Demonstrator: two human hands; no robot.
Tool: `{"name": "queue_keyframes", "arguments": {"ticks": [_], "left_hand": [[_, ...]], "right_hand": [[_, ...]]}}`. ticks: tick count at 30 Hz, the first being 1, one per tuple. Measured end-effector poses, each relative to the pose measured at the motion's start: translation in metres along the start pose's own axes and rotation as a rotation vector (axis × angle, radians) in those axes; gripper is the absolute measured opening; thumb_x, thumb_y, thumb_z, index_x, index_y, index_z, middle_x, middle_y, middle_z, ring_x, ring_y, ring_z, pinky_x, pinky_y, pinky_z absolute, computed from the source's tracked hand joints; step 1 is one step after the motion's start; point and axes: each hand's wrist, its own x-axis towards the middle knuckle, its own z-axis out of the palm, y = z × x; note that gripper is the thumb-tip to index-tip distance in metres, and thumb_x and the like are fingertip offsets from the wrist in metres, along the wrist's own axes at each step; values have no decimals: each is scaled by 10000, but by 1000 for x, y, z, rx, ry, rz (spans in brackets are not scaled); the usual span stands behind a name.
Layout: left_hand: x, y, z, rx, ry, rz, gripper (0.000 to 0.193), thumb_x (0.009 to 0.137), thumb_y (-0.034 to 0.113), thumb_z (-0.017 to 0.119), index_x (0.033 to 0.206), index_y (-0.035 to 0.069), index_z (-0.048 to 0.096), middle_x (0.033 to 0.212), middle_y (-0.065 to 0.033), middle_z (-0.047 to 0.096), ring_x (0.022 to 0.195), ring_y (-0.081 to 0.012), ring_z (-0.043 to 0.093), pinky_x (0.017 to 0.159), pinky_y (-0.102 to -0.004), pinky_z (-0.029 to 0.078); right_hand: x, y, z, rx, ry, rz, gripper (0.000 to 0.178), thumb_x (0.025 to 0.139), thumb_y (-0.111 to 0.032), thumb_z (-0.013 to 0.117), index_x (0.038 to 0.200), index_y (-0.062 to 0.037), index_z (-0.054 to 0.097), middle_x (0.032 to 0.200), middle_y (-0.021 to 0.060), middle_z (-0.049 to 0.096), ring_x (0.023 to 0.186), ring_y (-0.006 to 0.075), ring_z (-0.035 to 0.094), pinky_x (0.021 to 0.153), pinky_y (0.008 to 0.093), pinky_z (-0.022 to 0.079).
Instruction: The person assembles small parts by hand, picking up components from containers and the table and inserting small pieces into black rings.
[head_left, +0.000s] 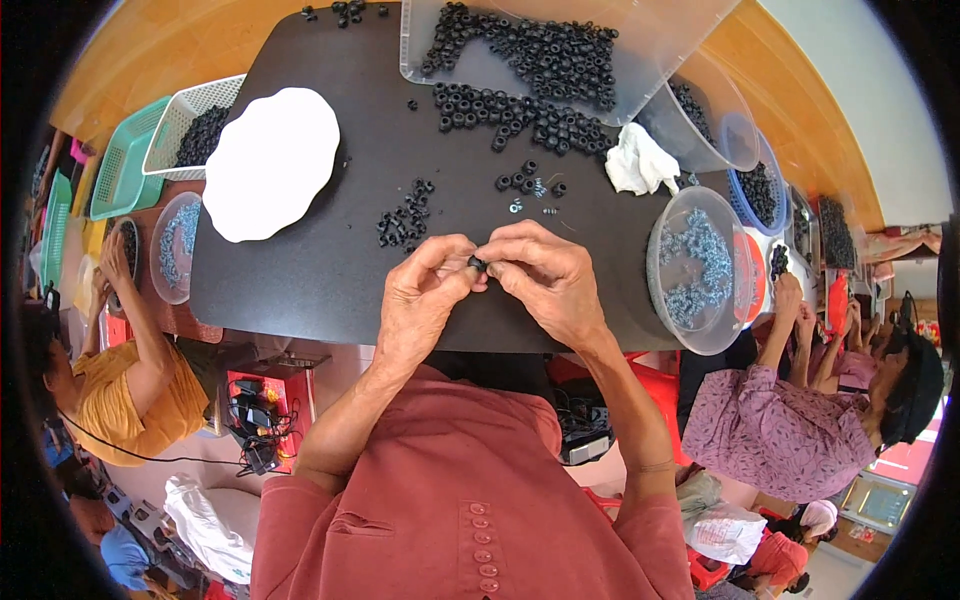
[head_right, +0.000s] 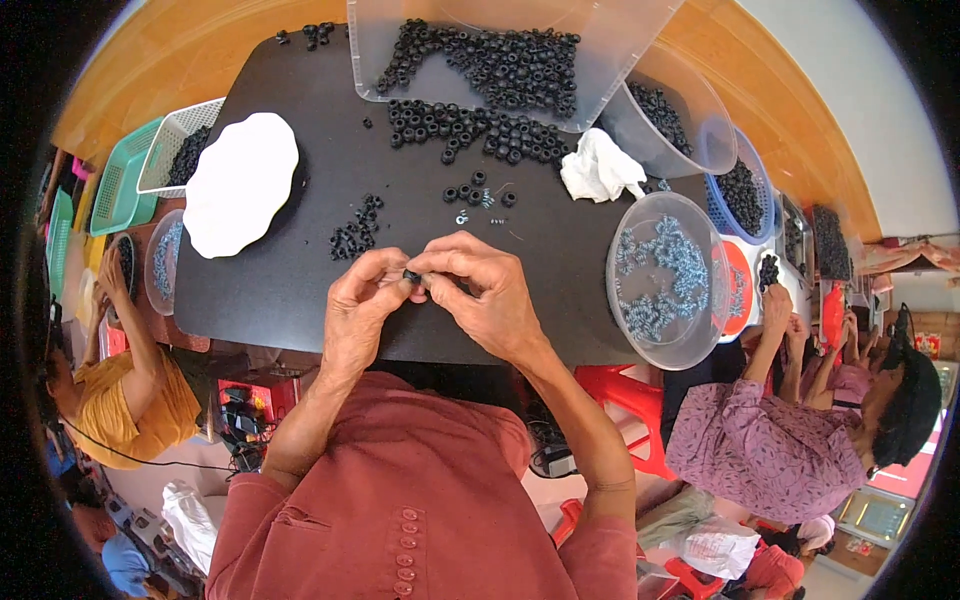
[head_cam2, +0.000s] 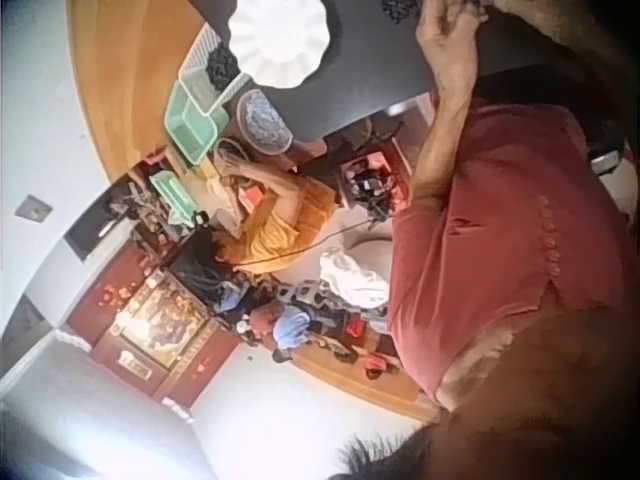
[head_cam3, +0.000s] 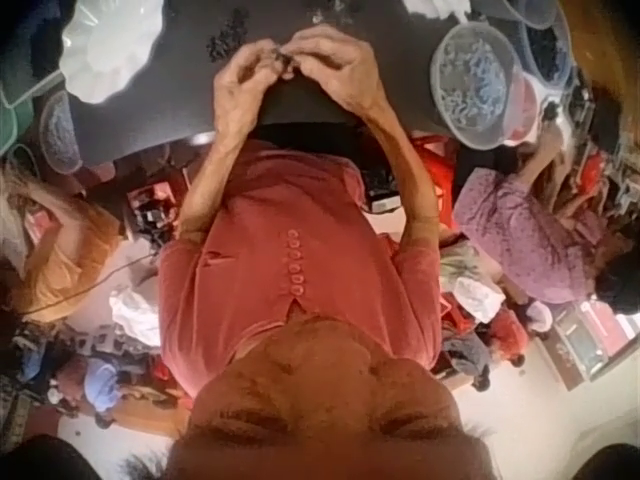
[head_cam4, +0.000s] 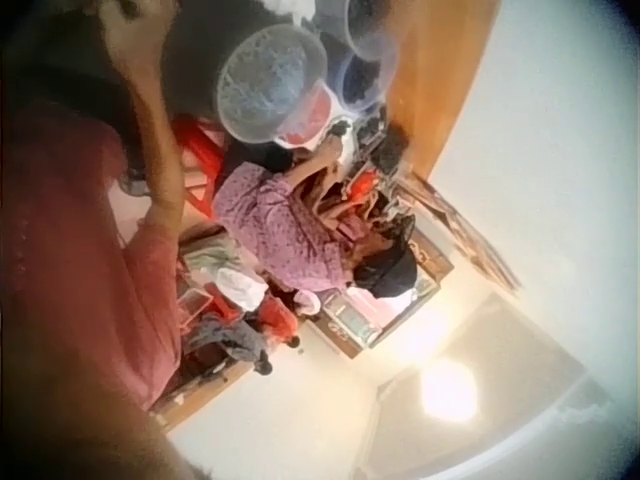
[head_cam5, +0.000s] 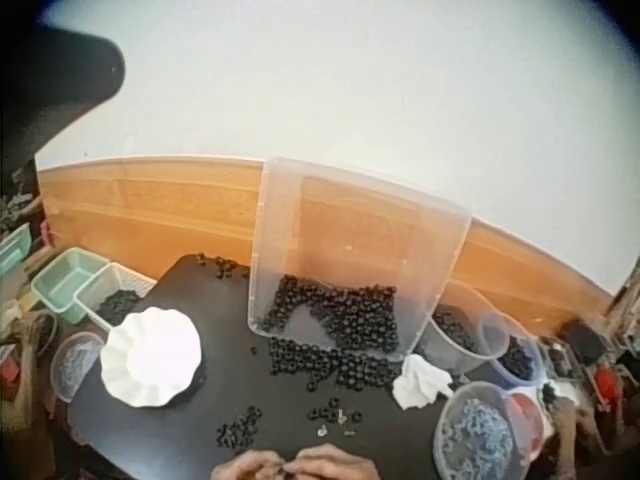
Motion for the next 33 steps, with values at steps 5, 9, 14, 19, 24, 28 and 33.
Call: {"name": "queue_keyframes", "arguments": {"ticks": [5, 9, 14, 19, 24, 28, 33], "left_hand": [[0, -1, 5, 101, -1, 7, 203, 859, -65, 580, 1055, -14, 599, 946, -33, 612, 804, -94, 595, 760, -239, 503], [-2, 1, 10, 159, 11, 12, 191, 862, -63, 578, 1045, -13, 600, 946, -28, 599, 805, -83, 578, 754, -226, 485], [-4, 0, 14, 240, 4, 74, 200, 843, -74, 577, 1034, -16, 601, 895, 4, 556, 805, -66, 527, 775, -209, 462], [-3, -3, 15, 227, 8, 109, 220, 839, -74, 580, 1053, -24, 601, 903, 6, 546, 795, -70, 520, 763, -206, 466], [1, -3, 15, 136, -1, -2, 201, 866, -56, 577, 1065, -42, 594, 912, -10, 566, 805, -82, 555, 751, -221, 488], [4, -8, 7, 27, -87, -62, 194, 886, -39, 562, 1078, -37, 593, 893, -35, 591, 797, -113, 601, 765, -253, 514], [10, -7, 2, -150, -58, -198, 206, 888, -16, 563, 1093, -14, 587, 919, -47, 606, 800, -128, 614, 785, -269, 528]], "right_hand": [[-5, 1, -3, 58, 53, 9, 129, 822, 62, 626, 944, 45, 665, 935, 79, 646, 782, 112, 633, 665, 234, 515], [-9, 0, -7, 20, 35, 49, 143, 828, 83, 616, 962, 53, 657, 965, 98, 629, 820, 120, 612, 714, 238, 506], [-13, 4, -1, -9, 118, -16, 144, 783, 55, 661, 925, 35, 668, 899, 94, 671, 759, 134, 653, 667, 246, 528], [-13, -5, 2, -312, 169, -149, 149, 782, 43, 674, 931, 28, 672, 887, 90, 670, 753, 133, 655, 662, 245, 526], [-15, 11, 2, -69, 189, 32, 185, 783, 27, 687, 967, 29, 664, 911, 100, 659, 751, 135, 658, 671, 257, 533], [-16, 12, -2, -128, 143, -60, 252, 763, 20, 705, 1011, 12, 662, 940, 94, 644, 763, 147, 657, 673, 263, 533], [-15, 7, -4, -318, 110, -216, 312, 723, 18, 730, 1026, 0, 661, 953, 86, 618, 778, 165, 638, 669, 279, 531]]}}
